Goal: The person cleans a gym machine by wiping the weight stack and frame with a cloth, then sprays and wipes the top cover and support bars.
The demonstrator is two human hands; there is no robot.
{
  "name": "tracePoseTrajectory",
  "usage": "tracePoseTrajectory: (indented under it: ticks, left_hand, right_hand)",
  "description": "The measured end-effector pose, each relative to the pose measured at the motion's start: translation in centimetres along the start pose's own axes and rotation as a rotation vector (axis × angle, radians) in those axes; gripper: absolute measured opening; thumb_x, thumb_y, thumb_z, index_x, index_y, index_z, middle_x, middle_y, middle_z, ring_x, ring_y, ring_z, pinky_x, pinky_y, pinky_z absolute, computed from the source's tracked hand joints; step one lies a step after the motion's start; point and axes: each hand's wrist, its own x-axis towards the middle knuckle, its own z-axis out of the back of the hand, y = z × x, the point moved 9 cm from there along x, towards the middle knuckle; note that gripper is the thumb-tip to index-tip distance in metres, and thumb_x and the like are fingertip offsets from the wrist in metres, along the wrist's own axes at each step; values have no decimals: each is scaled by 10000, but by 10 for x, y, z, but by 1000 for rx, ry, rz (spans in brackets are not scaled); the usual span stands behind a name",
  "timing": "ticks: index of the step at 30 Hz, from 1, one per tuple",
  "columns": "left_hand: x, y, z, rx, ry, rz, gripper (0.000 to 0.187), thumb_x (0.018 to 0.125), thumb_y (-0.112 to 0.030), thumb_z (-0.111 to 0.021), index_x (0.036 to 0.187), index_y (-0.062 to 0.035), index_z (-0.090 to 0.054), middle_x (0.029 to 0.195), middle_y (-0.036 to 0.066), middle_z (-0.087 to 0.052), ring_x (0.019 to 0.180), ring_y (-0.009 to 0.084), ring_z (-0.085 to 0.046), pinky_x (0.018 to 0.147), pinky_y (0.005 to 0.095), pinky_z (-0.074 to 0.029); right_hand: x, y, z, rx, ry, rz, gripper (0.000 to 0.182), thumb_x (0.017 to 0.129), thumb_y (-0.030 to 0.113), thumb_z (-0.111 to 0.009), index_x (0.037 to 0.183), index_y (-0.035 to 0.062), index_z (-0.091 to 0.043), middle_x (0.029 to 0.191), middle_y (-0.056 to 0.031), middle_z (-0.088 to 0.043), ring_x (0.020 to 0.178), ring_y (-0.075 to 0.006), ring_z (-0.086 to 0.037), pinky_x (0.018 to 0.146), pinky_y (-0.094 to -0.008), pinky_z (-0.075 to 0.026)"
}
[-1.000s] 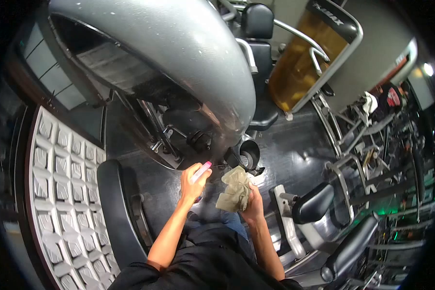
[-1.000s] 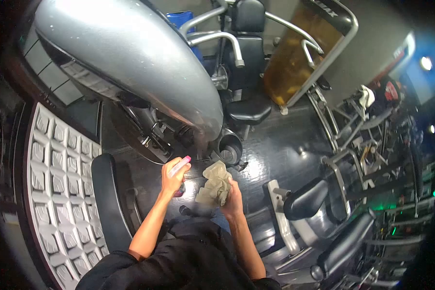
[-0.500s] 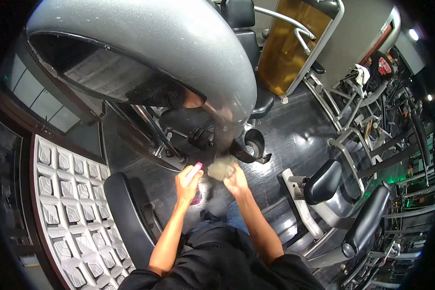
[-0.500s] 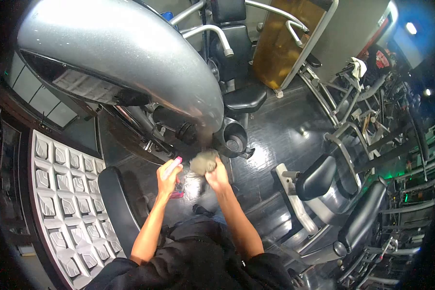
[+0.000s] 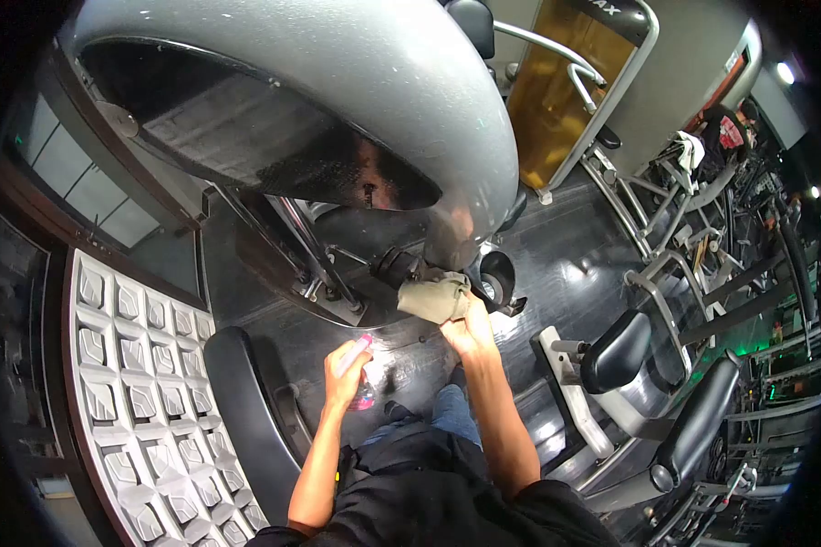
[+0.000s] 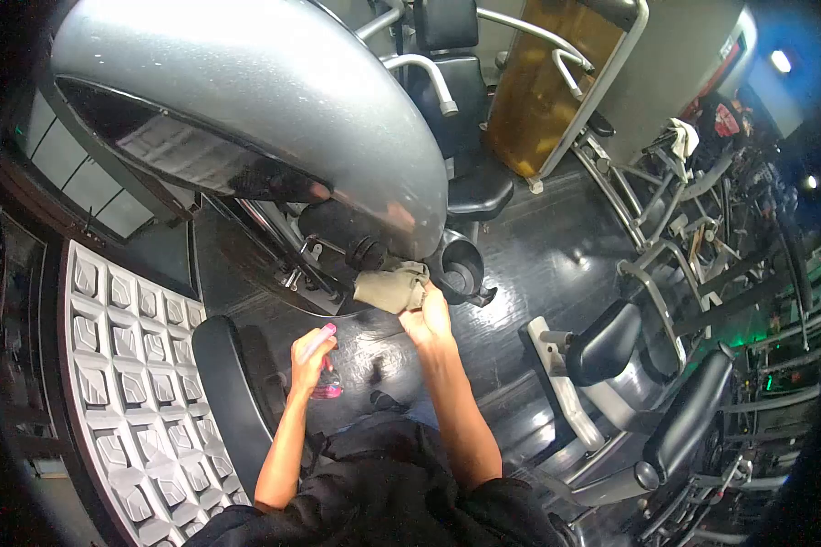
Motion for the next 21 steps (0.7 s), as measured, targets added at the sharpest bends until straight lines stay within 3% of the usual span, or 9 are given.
tracePoseTrajectory:
  ticks: [1, 2, 3, 6, 10, 15, 17, 18, 21]
  left_hand:
    - [0, 3, -2, 0, 9, 2, 158, 813, -124, -645, 741, 16, -644, 639, 51, -616, 468, 114, -552, 453, 277, -412]
    - [1, 5, -3, 1, 19, 4, 157, 813, -125, -647, 741, 14, -643, 640, 51, -617, 470, 114, -554, 454, 277, -414]
    - [1, 6, -3, -2, 17, 0, 157, 813, -125, -647, 741, 14, -643, 640, 51, -617, 470, 114, -554, 454, 277, -414]
    - [-1, 9, -6, 12, 46, -25, 154, 814, -131, -649, 745, 7, -644, 641, 52, -619, 474, 116, -561, 455, 278, -417]
    - [-4, 14, -5, 51, 80, -8, 198, 854, -182, -635, 826, 13, -654, 737, 61, -645, 487, 126, -555, 455, 271, -418]
    - [-6, 17, -9, 75, 86, -25, 202, 855, -183, -630, 813, 14, -651, 744, 70, -652, 487, 129, -556, 456, 272, -417]
    - [-7, 15, -10, 73, 86, -39, 197, 851, -171, -624, 806, 19, -651, 740, 72, -649, 487, 131, -557, 456, 275, -420]
    - [-7, 12, -11, 72, 85, -39, 197, 851, -171, -624, 806, 19, -651, 740, 72, -649, 487, 131, -557, 456, 275, -420]
    - [-6, 11, -11, 6, 30, 14, 164, 811, -144, -649, 758, 10, -658, 637, 60, -622, 483, 126, -568, 470, 290, -425]
  right_hand:
    - [2, 0, -1, -62, 42, -10, 265, 1001, 103, -380, 1158, -8, -562, 1119, -151, -647, 1039, -269, -650, 963, -440, -531]
    - [9, -6, 13, -71, -117, -35, 266, 995, 102, -379, 1155, -3, -565, 1120, -157, -648, 1050, -271, -648, 965, -449, -529]
    - [26, -19, 31, -65, -71, -68, 266, 999, 125, -388, 1149, 5, -572, 1110, -152, -657, 1036, -282, -656, 946, -457, -541]
    - [46, -45, 74, 32, -327, -94, 279, 1002, 106, -383, 1153, 17, -600, 1117, -148, -666, 1013, -289, -667, 897, -477, -561]
    - [70, -63, 84, 237, -354, -166, 296, 1023, 129, -354, 1150, 39, -606, 1117, -138, -669, 993, -294, -674, 869, -490, -575]
    - [47, -55, 57, 109, -336, -167, 275, 1023, 184, -399, 1105, 46, -622, 1106, -129, -682, 986, -284, -681, 907, -484, -561]
    - [22, -35, 16, -16, -111, -122, 292, 1019, 254, -420, 1124, 60, -611, 1120, -118, -673, 1007, -290, -671, 919, -489, -552]
    - [11, -30, 4, -72, -76, -81, 317, 1015, 315, -431, 1128, 70, -597, 1124, -116, -663, 1028, -297, -660, 918, -486, -547]
    - [-4, -30, -16, -102, -6, -90, 325, 1029, 299, -396, 1147, 66, -590, 1113, -121, -664, 1027, -302, -657, 922, -488, -539]
